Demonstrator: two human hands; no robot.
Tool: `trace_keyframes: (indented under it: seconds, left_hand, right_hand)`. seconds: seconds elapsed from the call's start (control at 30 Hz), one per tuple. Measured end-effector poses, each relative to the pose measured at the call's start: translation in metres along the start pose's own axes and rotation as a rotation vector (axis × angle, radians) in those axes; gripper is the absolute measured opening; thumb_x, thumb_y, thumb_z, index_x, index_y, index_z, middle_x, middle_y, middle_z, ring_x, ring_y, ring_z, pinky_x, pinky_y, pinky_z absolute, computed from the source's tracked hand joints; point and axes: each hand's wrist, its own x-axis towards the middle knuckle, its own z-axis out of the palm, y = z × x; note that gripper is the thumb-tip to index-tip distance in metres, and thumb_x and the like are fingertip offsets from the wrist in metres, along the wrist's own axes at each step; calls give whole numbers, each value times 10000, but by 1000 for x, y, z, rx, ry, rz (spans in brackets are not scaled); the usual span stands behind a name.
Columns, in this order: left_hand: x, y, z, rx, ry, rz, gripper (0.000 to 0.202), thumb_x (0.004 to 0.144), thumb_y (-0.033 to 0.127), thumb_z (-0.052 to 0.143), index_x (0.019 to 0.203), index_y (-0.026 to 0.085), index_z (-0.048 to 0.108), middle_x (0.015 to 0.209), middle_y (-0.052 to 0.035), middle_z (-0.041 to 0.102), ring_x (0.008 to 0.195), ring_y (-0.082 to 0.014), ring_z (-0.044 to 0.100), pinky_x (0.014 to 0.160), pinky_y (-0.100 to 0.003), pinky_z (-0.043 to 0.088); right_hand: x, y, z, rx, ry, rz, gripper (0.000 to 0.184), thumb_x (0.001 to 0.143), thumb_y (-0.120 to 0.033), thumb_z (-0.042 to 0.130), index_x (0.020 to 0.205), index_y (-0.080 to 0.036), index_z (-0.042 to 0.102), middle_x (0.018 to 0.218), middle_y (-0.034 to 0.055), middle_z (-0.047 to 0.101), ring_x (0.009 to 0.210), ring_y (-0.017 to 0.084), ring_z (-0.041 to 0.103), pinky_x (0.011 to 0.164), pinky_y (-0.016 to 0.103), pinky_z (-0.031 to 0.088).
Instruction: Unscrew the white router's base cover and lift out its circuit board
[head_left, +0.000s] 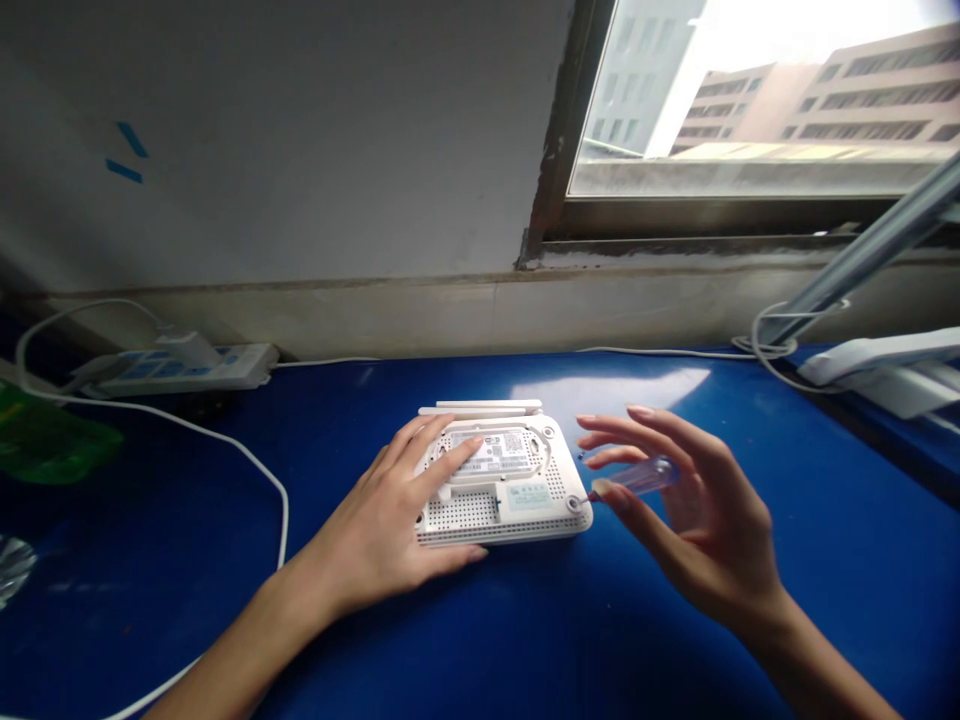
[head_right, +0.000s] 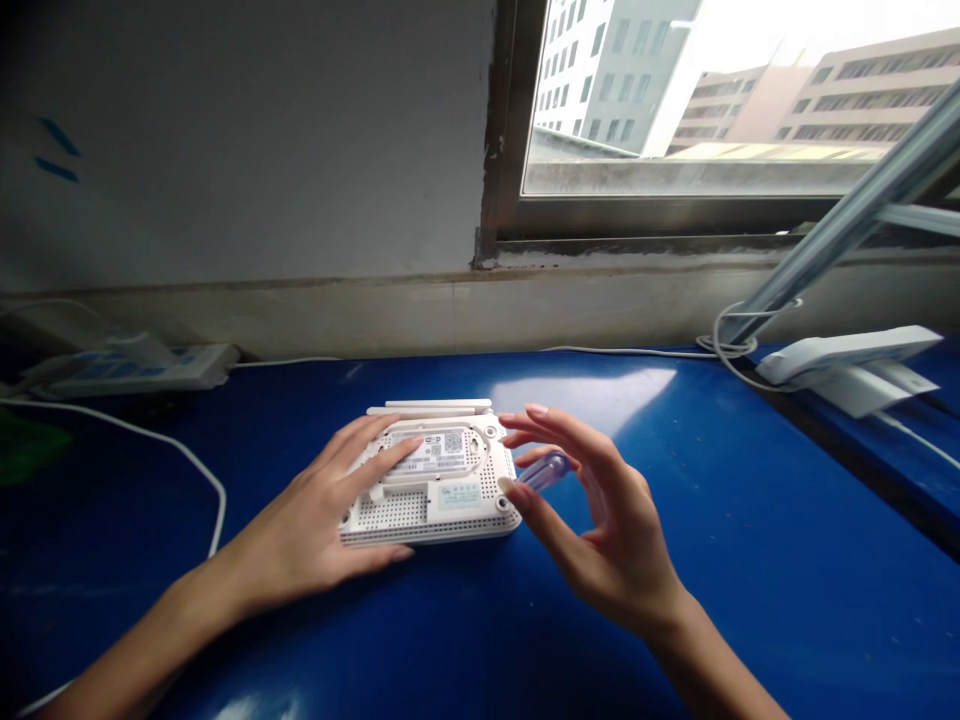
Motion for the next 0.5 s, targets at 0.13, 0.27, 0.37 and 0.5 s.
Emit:
trace_keyframes:
  seconds: [0.13,0.27,0.37,0.5]
  left_hand:
    - [0,1,-1,-9,-4,-2,943,844,536,845,1648,353,389,1732,-105,318,1600,-393,268,1279,-612,337]
    - [0,2,-1,-18,-5,-12,951,837,541,850,1649,357,392,1739,-97,308,1604,-394,264,1281,-608,338]
    - [0,2,-1,-22,2,-16,959,829,537,859,1649,363,393,1739,-93,315,1601,-397,272,1277,-610,347]
    - [-1,1,0,-19,11,-13,957,833,532,858,1651,367,390,1734,-92,326,1600,-401,275,1276,-615,347]
  right_hand:
    - [-1,1,2,6,-19,-9,751,911,-80,748,1555,-346,468,1358,98,734,1098,267,759,836,429,685]
    - [-2,-2,-2,25,-54,9,846,919,-190,790,1620,-359,348,1438,129,682,1200,302,726,902,470,672]
    - [-7,-4,-12,27,-94,42,957,929,-505,763,1689,-360,201,1580,165,564,1371,376,618,1033,585,608]
    - [-28,10,-49,-34,-10,13,582,1105,-526,359,1625,-272,424,1457,165,674,1250,370,712,897,528,671]
